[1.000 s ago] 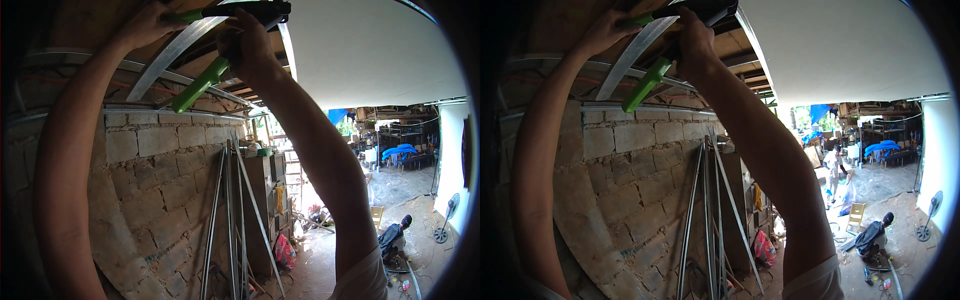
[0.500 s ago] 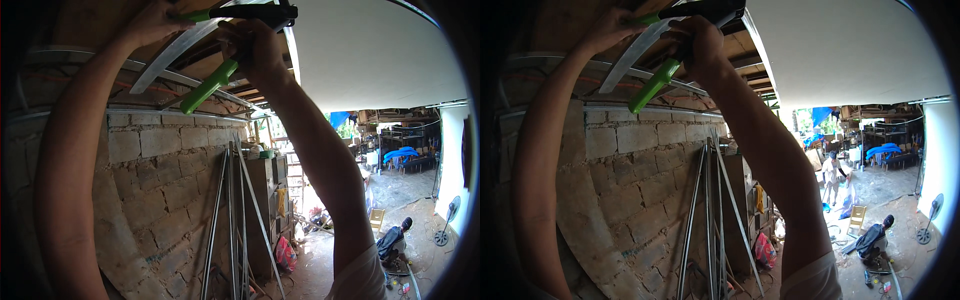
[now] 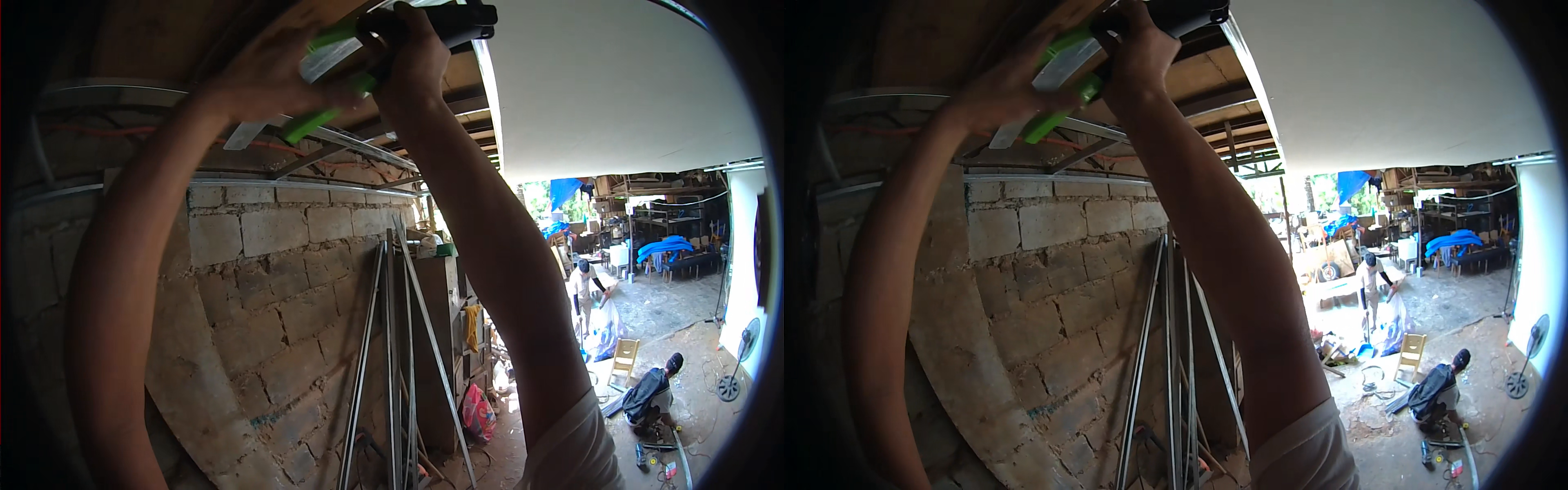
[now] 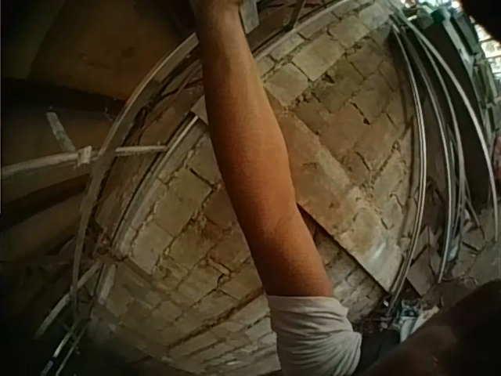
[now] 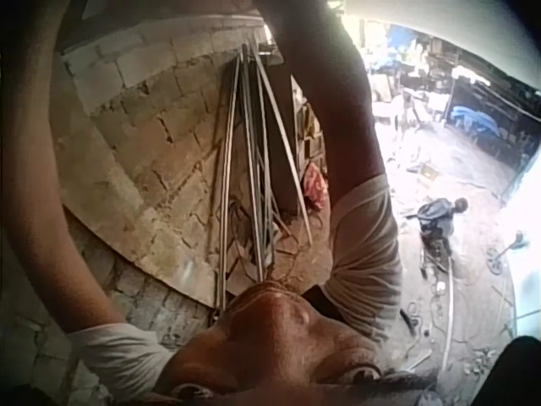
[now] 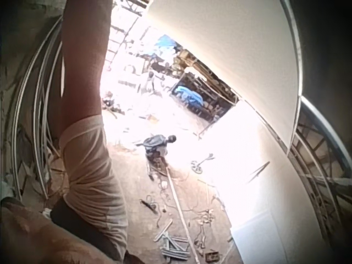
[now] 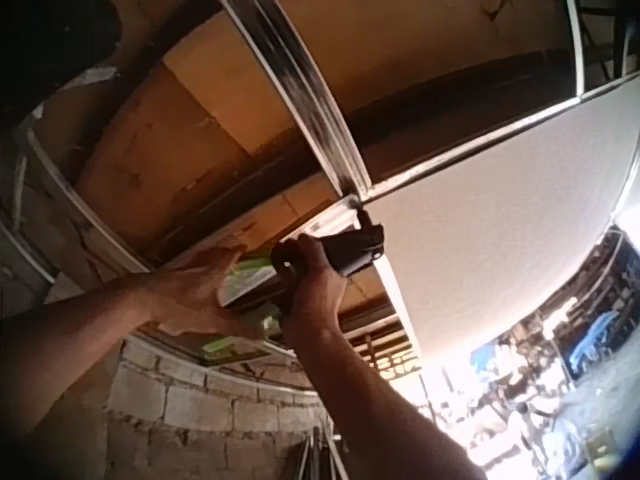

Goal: The person uses a cordless drill to secure a metal frame to the ceiling structure. They then use a green manual crimping tool to fasten a metal strip along the ceiling frame. The person works in a workshop environment, handling metal components and tools to assemble the overhead structure.

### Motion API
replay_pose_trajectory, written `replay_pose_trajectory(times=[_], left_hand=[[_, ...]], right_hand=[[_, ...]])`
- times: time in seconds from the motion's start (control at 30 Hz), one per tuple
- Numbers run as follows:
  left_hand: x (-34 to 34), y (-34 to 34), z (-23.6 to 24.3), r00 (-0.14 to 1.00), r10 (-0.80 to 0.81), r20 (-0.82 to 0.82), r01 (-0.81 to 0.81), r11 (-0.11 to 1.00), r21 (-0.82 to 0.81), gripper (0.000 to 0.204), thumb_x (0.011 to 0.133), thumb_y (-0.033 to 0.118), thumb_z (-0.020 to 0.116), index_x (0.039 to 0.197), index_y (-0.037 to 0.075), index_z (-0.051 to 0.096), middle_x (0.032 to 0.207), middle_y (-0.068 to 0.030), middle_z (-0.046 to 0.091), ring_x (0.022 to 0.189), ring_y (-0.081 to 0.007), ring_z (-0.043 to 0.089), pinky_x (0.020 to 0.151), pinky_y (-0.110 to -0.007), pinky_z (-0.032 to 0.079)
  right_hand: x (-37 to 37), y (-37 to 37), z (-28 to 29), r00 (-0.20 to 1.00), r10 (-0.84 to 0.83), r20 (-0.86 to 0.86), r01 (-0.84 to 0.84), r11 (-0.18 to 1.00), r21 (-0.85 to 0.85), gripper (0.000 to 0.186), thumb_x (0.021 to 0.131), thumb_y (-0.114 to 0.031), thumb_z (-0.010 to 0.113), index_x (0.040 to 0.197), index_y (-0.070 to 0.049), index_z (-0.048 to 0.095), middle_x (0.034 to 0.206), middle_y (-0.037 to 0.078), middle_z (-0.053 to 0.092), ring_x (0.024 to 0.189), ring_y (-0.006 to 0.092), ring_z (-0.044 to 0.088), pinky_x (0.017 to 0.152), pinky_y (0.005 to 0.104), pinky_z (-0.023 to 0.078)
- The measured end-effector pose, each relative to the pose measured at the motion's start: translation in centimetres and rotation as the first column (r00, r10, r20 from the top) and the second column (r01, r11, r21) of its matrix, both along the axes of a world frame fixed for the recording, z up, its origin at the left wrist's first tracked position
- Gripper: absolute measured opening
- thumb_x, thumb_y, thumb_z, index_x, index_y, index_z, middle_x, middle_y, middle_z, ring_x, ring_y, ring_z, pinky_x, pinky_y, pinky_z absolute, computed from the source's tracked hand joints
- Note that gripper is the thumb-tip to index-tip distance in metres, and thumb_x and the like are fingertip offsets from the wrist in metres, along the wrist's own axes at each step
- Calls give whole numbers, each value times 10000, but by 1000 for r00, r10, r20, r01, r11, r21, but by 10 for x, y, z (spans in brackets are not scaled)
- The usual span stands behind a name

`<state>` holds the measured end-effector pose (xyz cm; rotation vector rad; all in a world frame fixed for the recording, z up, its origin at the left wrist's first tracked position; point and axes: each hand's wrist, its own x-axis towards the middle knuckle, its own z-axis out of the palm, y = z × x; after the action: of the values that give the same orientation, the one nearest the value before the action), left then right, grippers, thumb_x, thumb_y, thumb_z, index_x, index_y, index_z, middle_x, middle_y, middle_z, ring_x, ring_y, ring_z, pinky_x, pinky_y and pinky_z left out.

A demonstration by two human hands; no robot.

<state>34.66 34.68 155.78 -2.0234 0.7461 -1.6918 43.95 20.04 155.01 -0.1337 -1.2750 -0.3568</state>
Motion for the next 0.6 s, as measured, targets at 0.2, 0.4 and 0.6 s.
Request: replay_pose_trajectory(times=[0.2,0.4,0.6], left_hand=[[13,-22,-23,924,371,88,-350,918,-188,1102,562,319,845,1453,-36,303,1332,-289,470,1292,-401,447,1091,-435,391],[17,-1,-2,946,119,301,-113,993,-38,616,708,131,732,1245,-64,502,1172,-241,572,1153,-375,554,1000,-438,455],[19,22,-25,935,235,264,-231,972,-47,546,789,98,649,1286,-39,471,1233,-256,539,1193,-401,517,1015,-484,424]], right_hand=[[-20,-5,-25,983,-136,-125,138,990,9,225,847,-261,695,876,-54,613,831,81,692,732,217,640,642,335,496],[-16,19,14,977,61,-203,-15,975,220,283,841,-272,717,888,-9,625,804,116,674,701,213,629,659,358,494],[-12,35,-29,969,-64,-239,102,983,151,276,891,-250,610,940,21,589,886,131,652,852,219,660,750,367,554]])
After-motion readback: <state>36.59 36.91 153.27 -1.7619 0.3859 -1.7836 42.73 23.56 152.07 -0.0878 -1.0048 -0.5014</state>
